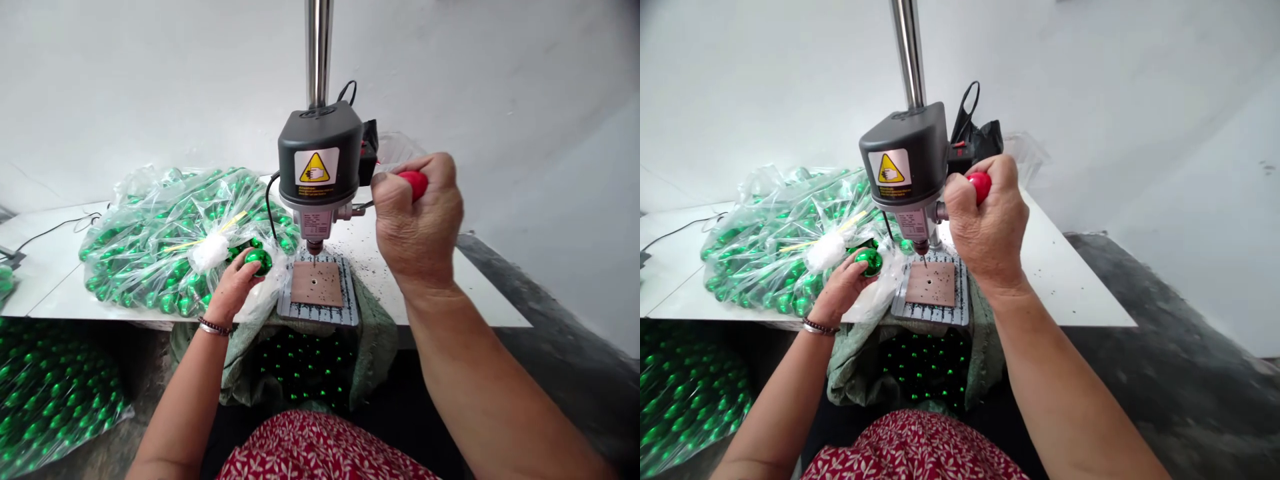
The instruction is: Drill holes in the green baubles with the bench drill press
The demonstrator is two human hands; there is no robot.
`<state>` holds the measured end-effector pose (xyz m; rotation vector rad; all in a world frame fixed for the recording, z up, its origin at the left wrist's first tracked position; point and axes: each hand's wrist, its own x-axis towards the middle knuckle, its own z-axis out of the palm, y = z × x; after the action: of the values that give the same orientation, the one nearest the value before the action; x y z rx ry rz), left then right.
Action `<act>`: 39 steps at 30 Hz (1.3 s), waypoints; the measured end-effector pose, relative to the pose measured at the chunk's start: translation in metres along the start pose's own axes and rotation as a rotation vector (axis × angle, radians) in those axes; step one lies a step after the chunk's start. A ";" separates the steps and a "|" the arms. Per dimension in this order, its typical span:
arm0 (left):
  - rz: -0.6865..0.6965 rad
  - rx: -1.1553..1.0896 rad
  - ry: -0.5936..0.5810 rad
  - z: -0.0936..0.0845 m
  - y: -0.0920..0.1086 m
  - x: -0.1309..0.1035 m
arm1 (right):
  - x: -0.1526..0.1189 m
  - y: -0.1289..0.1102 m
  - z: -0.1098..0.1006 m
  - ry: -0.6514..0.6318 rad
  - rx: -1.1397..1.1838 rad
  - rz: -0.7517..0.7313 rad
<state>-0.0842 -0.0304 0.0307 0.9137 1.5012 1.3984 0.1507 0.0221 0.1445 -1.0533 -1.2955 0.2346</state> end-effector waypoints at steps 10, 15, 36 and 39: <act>0.059 0.281 -0.220 0.060 -0.028 0.007 | 0.001 0.006 -0.002 -0.082 -0.027 -0.046; 0.144 0.574 -0.165 0.066 -0.029 0.014 | 0.001 0.007 -0.002 -0.063 -0.036 -0.095; 0.277 0.663 -0.281 0.077 -0.041 0.015 | -0.001 0.009 -0.003 -0.043 -0.111 -0.156; 0.210 0.599 -0.247 0.077 -0.040 0.018 | 0.000 0.015 -0.002 -0.038 -0.097 -0.218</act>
<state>-0.0164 0.0098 -0.0104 1.5884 1.6924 0.9276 0.1581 0.0293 0.1336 -0.9833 -1.4558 0.0271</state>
